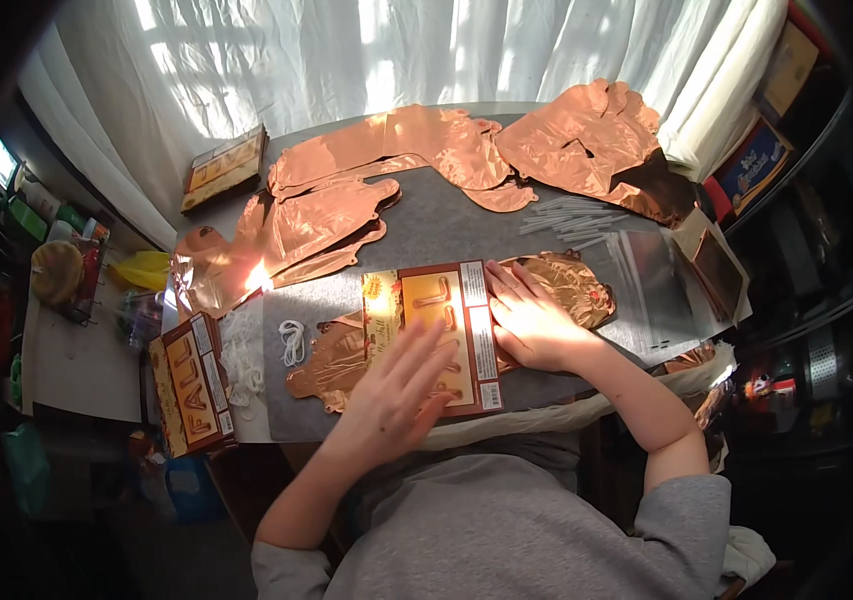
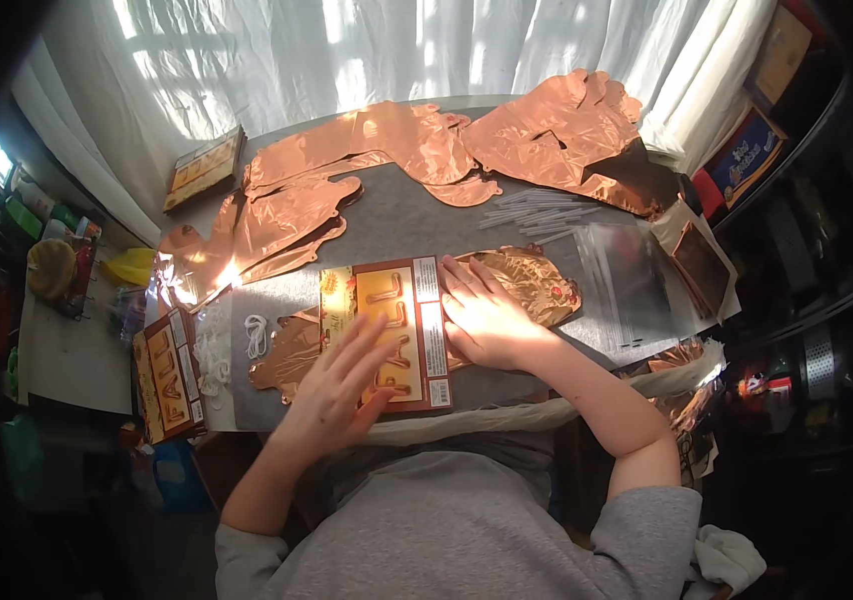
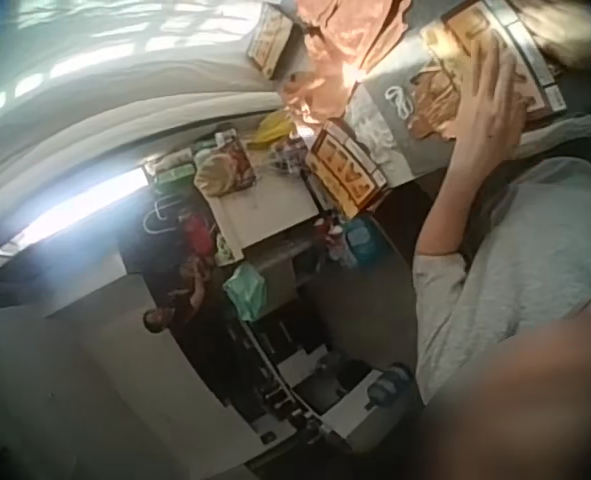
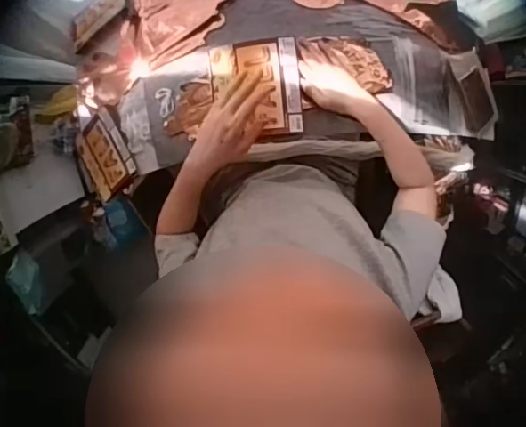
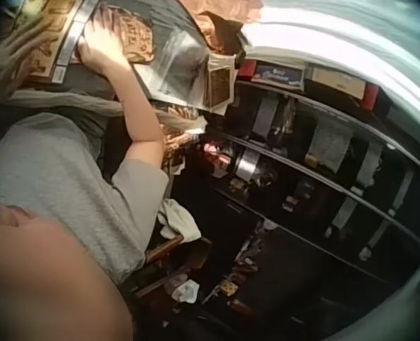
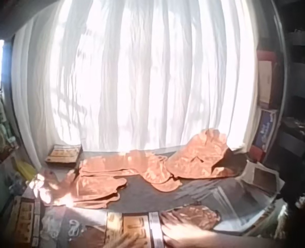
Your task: Folding metallic balloons and inserting them into cardboard-backed plastic sleeves for retail packaging.
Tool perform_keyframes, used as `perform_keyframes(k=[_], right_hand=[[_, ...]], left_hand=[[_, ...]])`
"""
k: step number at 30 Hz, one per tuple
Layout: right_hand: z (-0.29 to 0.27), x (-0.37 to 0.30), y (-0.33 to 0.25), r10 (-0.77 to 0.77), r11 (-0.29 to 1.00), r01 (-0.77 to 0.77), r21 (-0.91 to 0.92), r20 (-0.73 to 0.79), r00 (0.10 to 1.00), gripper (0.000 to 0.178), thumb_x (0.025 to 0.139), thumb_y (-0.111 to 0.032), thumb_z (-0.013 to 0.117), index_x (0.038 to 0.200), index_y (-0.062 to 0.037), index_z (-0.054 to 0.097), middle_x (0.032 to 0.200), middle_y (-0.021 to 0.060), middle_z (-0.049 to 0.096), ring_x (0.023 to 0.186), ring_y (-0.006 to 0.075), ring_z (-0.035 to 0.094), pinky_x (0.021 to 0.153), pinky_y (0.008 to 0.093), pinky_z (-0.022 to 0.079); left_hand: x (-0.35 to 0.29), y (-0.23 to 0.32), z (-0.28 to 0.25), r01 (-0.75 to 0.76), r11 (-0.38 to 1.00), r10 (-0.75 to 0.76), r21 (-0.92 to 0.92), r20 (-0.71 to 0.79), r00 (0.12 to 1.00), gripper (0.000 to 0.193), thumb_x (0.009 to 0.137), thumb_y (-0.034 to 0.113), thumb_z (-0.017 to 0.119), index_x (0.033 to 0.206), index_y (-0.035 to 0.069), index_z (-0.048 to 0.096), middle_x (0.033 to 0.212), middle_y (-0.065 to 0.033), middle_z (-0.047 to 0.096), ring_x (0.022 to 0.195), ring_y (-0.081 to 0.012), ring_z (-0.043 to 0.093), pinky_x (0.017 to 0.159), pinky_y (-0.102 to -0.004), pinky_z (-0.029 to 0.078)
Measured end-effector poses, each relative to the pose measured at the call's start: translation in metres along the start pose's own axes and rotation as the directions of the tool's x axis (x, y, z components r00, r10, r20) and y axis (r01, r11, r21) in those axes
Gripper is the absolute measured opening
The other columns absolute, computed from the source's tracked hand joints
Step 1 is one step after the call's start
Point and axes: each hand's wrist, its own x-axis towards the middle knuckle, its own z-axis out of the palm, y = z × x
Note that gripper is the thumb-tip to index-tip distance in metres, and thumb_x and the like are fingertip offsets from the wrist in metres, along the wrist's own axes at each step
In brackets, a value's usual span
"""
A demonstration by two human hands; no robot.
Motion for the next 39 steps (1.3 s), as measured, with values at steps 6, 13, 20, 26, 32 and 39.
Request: perform_keyframes(k=[6,13,20,26,32,39], right_hand=[[0.005,0.001,0.0,-0.021,1.0,0.02,-0.008,-0.06,0.998,0.072,0.105,-0.032,0.04,0.167,0.0022,0.026,0.177,0.0219,0.017,0.166,0.035,0.013,0.135,0.0517,0.009],[0.005,-0.001,0.0,-0.027,0.999,0.024,-0.035,-0.101,0.994,0.073,0.106,-0.033,0.041,0.168,0.0007,0.023,0.176,0.021,0.021,0.164,0.0346,0.019,0.134,0.0524,0.013],[0.001,-0.005,0.003,0.023,1.0,-0.023,0.004,-0.059,0.998,0.075,0.107,-0.036,0.04,0.17,-0.0014,0.018,0.179,0.0178,0.013,0.167,0.0304,0.01,0.135,0.0467,0.008],[0.005,-0.001,0.005,0.004,1.0,-0.003,0.01,-0.024,1.0,0.077,0.108,-0.037,0.044,0.17,-0.0001,0.018,0.179,0.0189,0.013,0.166,0.0306,0.013,0.135,0.0467,0.011],[-0.044,-0.025,0.045,0.207,0.978,-0.188,0.089,-0.328,0.922,0.043,0.099,-0.023,0.069,0.134,0.0008,0.065,0.135,0.021,0.065,0.129,0.04,0.06,0.112,0.0471,0.047],[-0.048,-0.045,0.067,0.466,0.885,-0.445,0.141,-0.279,0.839,0.051,0.085,-0.032,0.084,0.123,-0.0019,0.067,0.119,0.0171,0.067,0.115,0.0375,0.065,0.1,0.0435,0.053]], left_hand=[[0.014,-0.018,0.004,0.099,0.975,-0.153,0.2,0.279,0.948,0.076,0.094,0.054,0.073,0.155,0.013,0.055,0.167,-0.0177,0.041,0.157,-0.038,0.034,0.128,-0.0595,0.025],[0.009,-0.023,0.017,0.14,0.939,-0.198,0.315,0.161,0.967,0.084,0.088,0.069,0.071,0.156,0.023,0.057,0.166,-0.0079,0.042,0.157,-0.0424,0.029,0.127,-0.0682,0.015],[0.007,-0.024,0.022,0.169,0.936,-0.223,0.307,0.148,0.964,0.087,0.084,0.074,0.071,0.155,0.025,0.057,0.166,-0.0078,0.042,0.157,-0.0445,0.027,0.125,-0.0758,0.007],[0.006,-0.023,0.023,0.183,0.936,-0.226,0.302,0.117,0.967,0.082,0.085,0.074,0.07,0.152,0.027,0.061,0.164,-0.0056,0.045,0.155,-0.0456,0.031,0.123,-0.0787,0.006],[0.001,-0.025,0.023,0.181,0.935,-0.218,0.304,0.09,0.972,0.084,0.086,0.075,0.068,0.154,0.027,0.058,0.166,-0.0063,0.043,0.155,-0.0456,0.033,0.122,-0.0799,0.007],[-0.001,-0.029,0.024,0.164,0.937,-0.195,0.308,0.072,0.978,0.084,0.089,0.075,0.065,0.154,0.023,0.059,0.165,-0.0094,0.044,0.154,-0.0481,0.035,0.122,-0.0804,0.006]])
